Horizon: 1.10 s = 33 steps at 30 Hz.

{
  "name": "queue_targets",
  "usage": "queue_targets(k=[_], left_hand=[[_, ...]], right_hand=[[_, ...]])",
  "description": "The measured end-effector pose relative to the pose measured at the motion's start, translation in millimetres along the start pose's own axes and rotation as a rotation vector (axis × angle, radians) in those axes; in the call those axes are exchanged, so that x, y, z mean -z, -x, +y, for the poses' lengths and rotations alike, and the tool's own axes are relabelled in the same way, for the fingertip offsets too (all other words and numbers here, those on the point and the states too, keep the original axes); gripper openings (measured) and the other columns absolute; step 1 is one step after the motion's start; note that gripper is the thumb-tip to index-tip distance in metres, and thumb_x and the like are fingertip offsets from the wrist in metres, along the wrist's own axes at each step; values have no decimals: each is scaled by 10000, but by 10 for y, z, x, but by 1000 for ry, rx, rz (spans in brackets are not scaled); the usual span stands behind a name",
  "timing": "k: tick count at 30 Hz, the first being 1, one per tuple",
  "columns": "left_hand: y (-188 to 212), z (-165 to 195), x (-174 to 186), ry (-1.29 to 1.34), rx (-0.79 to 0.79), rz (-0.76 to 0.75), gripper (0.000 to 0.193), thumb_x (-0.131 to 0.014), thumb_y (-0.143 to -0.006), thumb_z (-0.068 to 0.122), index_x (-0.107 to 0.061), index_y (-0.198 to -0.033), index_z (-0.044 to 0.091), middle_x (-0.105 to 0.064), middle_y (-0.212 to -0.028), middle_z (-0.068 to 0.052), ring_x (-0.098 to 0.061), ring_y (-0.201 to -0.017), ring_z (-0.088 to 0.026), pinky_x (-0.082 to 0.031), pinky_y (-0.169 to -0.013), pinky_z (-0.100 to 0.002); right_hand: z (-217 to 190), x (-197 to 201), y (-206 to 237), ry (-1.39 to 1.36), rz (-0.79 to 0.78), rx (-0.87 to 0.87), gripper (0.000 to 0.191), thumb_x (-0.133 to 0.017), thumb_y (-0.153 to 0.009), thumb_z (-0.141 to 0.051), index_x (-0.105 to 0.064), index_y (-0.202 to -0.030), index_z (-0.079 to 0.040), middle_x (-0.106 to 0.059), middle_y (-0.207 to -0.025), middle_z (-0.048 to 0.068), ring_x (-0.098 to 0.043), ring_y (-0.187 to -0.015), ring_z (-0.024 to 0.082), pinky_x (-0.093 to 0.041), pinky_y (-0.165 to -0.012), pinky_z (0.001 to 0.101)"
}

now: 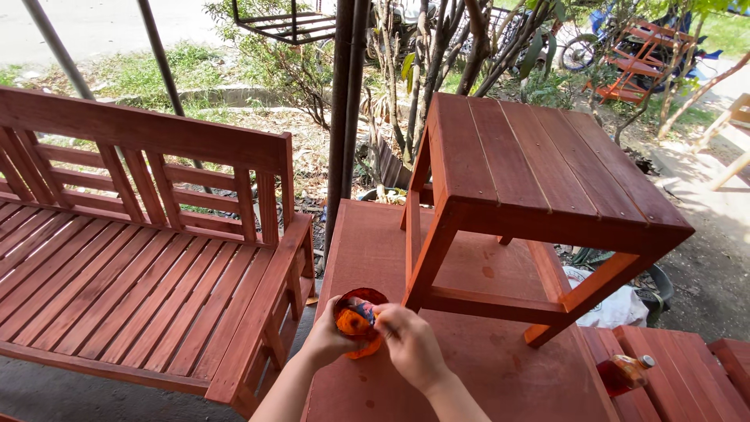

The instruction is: The person paints a small wooden stool with reddish-brown paint using a brush. They repeatedly dip the brush into a container of paint and apply it to the stool's legs and top. The person also lifts and repositions the stool to access different sides.

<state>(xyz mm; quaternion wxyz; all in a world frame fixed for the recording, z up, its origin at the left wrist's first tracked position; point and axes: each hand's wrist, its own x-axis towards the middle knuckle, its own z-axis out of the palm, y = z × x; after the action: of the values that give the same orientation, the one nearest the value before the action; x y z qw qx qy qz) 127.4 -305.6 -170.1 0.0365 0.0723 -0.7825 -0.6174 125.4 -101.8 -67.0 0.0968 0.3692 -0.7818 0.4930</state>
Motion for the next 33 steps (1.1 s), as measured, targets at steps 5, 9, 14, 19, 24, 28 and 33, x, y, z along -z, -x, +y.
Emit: queue_targets(k=[5, 9, 14, 19, 24, 28, 33], left_hand=[[5, 42, -72, 49, 33, -43, 1066, -978, -541, 104, -395, -1432, 144, -612, -1361, -66, -604, -1273, -189, -512, -1082, -339], [42, 64, -119, 99, -42, -31, 1077, -991, -556, 100, -387, -1448, 130, -570, -1414, -65, -568, -1323, -194, -475, -1125, -338], [86, 108, -157, 70, -5, -37, 1115, -984, -527, 101, -378, -1463, 118, -586, -1413, -82, -578, -1326, -207, -479, -1125, -346], [177, 131, -196, 4, 45, -47, 1175, -999, -517, 121, -333, -1486, 130, -567, -1434, -72, -554, -1347, -205, -456, -1143, -349], [376, 288, -188, 20, 94, -60, 1253, -1002, -506, 98, -265, -1519, 141, -521, -1476, -67, -504, -1385, -217, -441, -1158, -362], [600, 577, -196, -85, 216, -91, 1255, -936, -577, 30, -180, -1568, 176, -449, -1521, -102, -472, -1414, -245, -464, -1163, -356], [810, 915, -188, -251, 238, -51, 1169, -801, -684, -75, -108, -1586, 195, -335, -1607, -84, -384, -1466, -270, -452, -1166, -354]], right_hand=[[-58, 123, 2, 7, 64, -26, 129, -659, -969, -85, -573, -1062, -59, -763, -1096, 86, -720, -908, 188, -601, -760, 315], [-78, 180, 79, -134, 140, -154, 120, -644, -992, -128, -566, -1045, -53, -764, -1073, 77, -713, -829, 149, -584, -716, 285], [-29, 223, 221, -177, 235, -180, 158, -644, -995, -178, -580, -1073, -57, -754, -1053, 82, -720, -851, 132, -600, -728, 265], [65, 318, 307, -455, 405, -363, 235, -635, -976, -161, -626, -1184, -52, -731, -1050, 99, -707, -824, 134, -619, -761, 287], [105, 507, 443, -891, 602, -685, 218, -609, -972, -137, -623, -1151, -14, -728, -1048, 130, -696, -746, 182, -623, -709, 351], [11, 596, 625, -896, 608, -686, 215, -632, -962, -143, -641, -1133, -13, -719, -1038, 139, -682, -721, 180, -605, -681, 356], [-252, 769, 842, -1033, 723, -738, 164, -616, -965, -166, -612, -1062, -33, -698, -969, 140, -686, -712, 209, -631, -690, 390]])
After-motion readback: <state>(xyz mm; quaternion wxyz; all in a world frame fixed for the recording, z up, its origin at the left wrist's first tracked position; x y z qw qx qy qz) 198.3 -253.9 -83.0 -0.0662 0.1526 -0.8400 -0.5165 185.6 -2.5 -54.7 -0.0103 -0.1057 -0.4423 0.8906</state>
